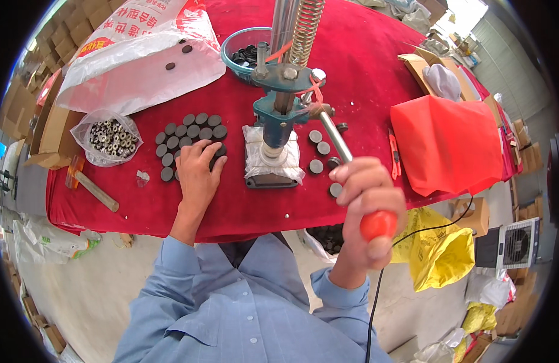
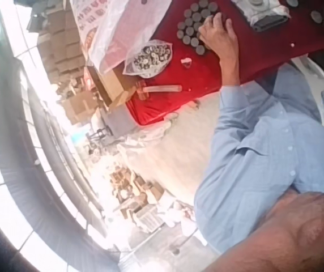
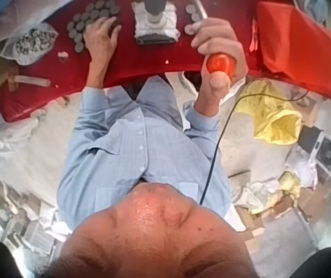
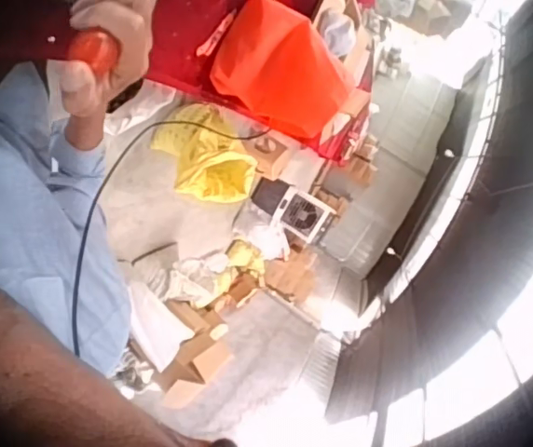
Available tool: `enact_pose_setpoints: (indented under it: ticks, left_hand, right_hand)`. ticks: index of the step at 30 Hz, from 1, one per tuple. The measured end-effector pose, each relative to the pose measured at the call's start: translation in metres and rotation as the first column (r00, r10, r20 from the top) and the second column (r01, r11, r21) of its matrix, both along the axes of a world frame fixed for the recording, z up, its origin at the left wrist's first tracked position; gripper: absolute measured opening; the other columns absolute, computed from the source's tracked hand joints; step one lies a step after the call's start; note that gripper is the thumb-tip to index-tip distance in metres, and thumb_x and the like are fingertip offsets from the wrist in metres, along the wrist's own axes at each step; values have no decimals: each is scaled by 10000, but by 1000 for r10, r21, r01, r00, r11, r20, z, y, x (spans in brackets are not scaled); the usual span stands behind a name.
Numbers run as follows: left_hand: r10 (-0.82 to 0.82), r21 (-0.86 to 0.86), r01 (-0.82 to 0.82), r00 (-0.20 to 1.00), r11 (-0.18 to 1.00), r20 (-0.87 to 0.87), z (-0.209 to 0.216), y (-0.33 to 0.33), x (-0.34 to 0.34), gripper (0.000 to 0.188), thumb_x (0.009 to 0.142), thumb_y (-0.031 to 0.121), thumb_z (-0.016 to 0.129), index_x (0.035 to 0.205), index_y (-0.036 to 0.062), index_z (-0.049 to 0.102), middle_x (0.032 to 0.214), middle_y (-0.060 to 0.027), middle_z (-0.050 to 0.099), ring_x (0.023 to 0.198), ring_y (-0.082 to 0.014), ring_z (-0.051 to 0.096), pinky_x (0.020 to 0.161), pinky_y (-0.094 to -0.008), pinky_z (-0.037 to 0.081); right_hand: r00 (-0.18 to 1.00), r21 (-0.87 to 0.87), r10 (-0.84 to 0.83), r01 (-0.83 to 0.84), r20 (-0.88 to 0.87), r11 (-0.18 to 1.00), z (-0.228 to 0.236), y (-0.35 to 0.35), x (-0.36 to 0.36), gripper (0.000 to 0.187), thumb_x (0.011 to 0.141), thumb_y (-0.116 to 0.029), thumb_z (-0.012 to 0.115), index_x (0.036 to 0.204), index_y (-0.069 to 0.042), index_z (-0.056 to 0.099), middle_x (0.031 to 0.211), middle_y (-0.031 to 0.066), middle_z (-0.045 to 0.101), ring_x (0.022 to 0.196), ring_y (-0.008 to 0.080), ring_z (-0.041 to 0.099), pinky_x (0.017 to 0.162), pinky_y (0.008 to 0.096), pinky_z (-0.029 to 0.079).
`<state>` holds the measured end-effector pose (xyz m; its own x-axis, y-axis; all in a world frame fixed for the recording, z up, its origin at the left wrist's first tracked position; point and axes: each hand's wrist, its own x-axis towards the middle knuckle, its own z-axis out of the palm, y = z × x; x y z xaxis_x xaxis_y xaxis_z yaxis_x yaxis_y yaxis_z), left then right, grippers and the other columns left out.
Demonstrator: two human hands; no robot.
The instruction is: The person arranges small cylindrical magnets on a red table, then uses a manual press to assemble them with metal rings. The person places each magnet under the press, operates the lever, and collects the assembled units.
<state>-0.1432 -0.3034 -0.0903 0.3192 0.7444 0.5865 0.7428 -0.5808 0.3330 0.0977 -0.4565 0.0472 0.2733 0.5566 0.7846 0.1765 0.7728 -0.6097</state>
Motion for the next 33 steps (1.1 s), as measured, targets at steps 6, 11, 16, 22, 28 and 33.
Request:
enact_pose_setpoints:
  ticks: [6, 11, 16, 22, 28, 33]
  left_hand:
    - [-97, -46, 103, 988, 994, 120, 5, 3, 23, 344, 823, 143, 885, 1138, 83, 763, 1063, -73, 781, 907, -252, 674, 847, -400, 511]
    - [-121, -235, 249, 884, 940, 451, 14, -16, 53, 508, 766, 60, 945, 1229, 51, 735, 1051, -90, 781, 834, -161, 691, 760, -309, 569]
    - [-152, -254, 299, 869, 920, 471, 8, -22, 53, 649, 789, 50, 938, 1365, 13, 642, 1148, -98, 799, 932, -124, 713, 804, -282, 558]
    - [-109, -315, 342, 812, 885, 574, 13, -23, 78, 724, 806, 75, 942, 1427, -9, 581, 1169, -119, 813, 1025, -128, 737, 845, -272, 558]
    - [-138, -262, 349, 797, 900, 588, 4, -18, 92, 780, 793, 106, 961, 1457, 0, 565, 1175, -130, 812, 800, -82, 638, 746, -266, 559]
    - [-157, -289, 350, 835, 891, 528, 12, -20, 80, 805, 778, 93, 960, 1471, 9, 559, 1256, -141, 786, 879, -114, 703, 759, -277, 568]
  right_hand:
    - [999, -184, 41, -42, -12, 982, 65, 40, 24, 560, 1024, -524, 566, 981, 29, 640, 873, 137, 646, 833, 257, 670, 750, 392, 594]
    - [999, -308, -20, 12, -25, 951, 91, 56, 24, 557, 1061, -512, 501, 983, 21, 641, 866, 144, 651, 818, 261, 704, 668, 385, 660]
    - [997, -307, -51, 32, -55, 951, 90, 56, 20, 555, 1056, -517, 508, 980, 13, 652, 845, 127, 652, 789, 241, 700, 652, 375, 654]
    - [994, -334, -76, 47, -73, 942, 91, 55, 21, 545, 1044, -521, 522, 966, 3, 649, 828, 119, 639, 782, 240, 692, 630, 360, 643]
    - [983, -319, -78, 21, -168, 948, 93, 55, 13, 533, 1001, -509, 622, 930, 18, 654, 797, 71, 628, 711, 164, 652, 636, 311, 579]
    - [993, -197, 68, -86, -95, 977, 65, 37, 18, 546, 1013, -527, 536, 971, 14, 598, 848, 145, 568, 833, 311, 599, 755, 475, 542]
